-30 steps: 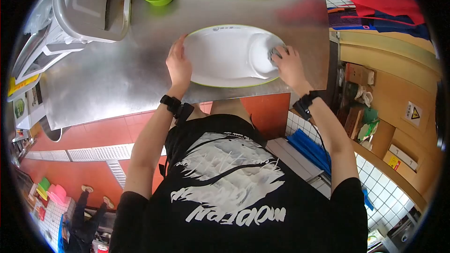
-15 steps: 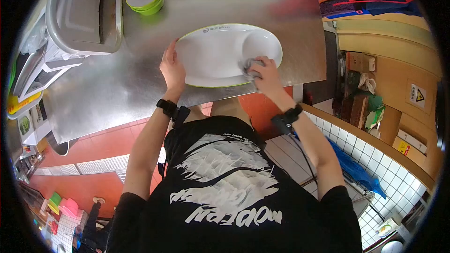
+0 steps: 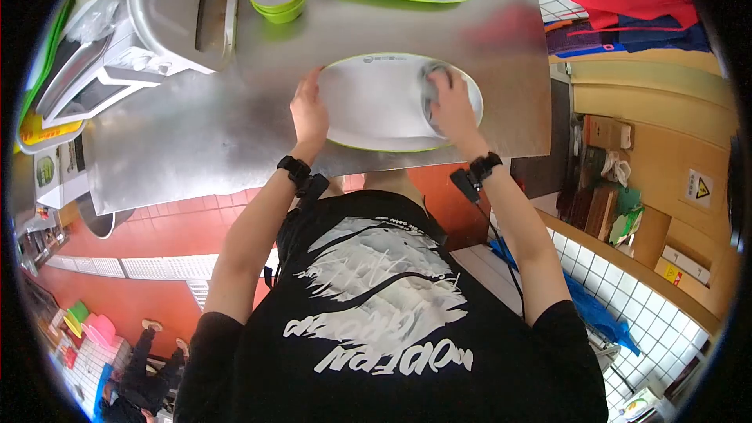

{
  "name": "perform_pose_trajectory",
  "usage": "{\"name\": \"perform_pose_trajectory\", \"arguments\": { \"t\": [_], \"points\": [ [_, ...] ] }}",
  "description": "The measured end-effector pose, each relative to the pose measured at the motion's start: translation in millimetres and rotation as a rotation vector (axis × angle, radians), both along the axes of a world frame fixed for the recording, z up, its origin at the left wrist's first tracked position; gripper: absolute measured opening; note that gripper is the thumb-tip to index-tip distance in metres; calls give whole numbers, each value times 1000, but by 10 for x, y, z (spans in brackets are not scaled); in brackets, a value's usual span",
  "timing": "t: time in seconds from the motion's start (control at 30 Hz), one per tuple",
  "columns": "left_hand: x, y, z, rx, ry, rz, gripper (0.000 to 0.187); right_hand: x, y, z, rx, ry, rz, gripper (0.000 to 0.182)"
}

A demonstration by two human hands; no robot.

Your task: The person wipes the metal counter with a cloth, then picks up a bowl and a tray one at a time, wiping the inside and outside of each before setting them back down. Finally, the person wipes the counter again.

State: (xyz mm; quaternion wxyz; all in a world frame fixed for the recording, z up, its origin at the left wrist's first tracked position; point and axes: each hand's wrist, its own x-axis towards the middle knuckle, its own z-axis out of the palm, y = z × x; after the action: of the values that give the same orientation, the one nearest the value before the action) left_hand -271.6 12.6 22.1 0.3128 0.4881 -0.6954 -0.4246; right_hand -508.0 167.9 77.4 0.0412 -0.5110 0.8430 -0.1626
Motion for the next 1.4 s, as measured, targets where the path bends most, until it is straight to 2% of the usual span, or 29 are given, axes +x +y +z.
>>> {"name": "perform_pose_trajectory", "arguments": {
  "t": [0.1,0.17,0.2,0.27,0.33,0.4,0.43,0.5,0.53,0.6,0.63,0.7,0.93,1.03,1.1,1.17,1.2,1.27,1.3,1.4],
  "points": [
    [-1,-10,47,51,-70,1,46,156,205,139,114,-32,176,48],
    [-14,-13,18,2,-35,22,44,-16,392,238,404,-128,308,43],
    [-15,-4,4,-41,-6,31,43,-103,420,280,405,-124,313,43],
    [-11,-27,10,-42,0,18,42,-297,422,357,684,-47,265,39],
    [34,-41,-22,-39,0,0,40,-419,356,404,660,-36,225,37],
    [112,-115,-10,-222,-46,-100,40,-439,210,371,230,27,11,39],
    [188,-92,22,-218,-61,-99,40,-406,135,335,233,12,16,39],
    [312,-57,136,-369,-355,-15,47,-312,-55,293,-49,96,115,42],
    [373,-45,159,-377,-359,-18,47,-198,-144,326,-57,92,110,42],
    [484,-45,202,112,-446,-180,60,30,-338,355,166,115,77,45],
    [489,-16,272,116,-453,-177,60,78,-395,252,190,144,91,44],
    [479,14,396,552,-197,-264,64,204,-411,135,217,191,102,45],
    [509,-122,431,688,-74,-332,70,272,-417,20,225,280,149,49],
    [514,-100,433,711,-61,-371,71,357,-611,-58,207,225,193,50],
    [519,-127,354,738,-34,-366,70,583,-815,-103,174,66,267,51],
    [535,-180,378,803,-15,-403,69,921,-974,-218,-35,-35,434,51],
    [554,-215,389,867,10,-427,67,1085,-1031,-211,-39,-39,428,51],
    [604,-316,307,948,61,-429,66,1343,-1092,-133,-90,-308,438,50],
    [616,-335,316,1035,120,-428,64,1359,-1061,-142,-93,-312,437,50],
    [670,-278,347,1037,188,-389,60,1294,-888,-178,-172,-438,449,52]
  ]
}}
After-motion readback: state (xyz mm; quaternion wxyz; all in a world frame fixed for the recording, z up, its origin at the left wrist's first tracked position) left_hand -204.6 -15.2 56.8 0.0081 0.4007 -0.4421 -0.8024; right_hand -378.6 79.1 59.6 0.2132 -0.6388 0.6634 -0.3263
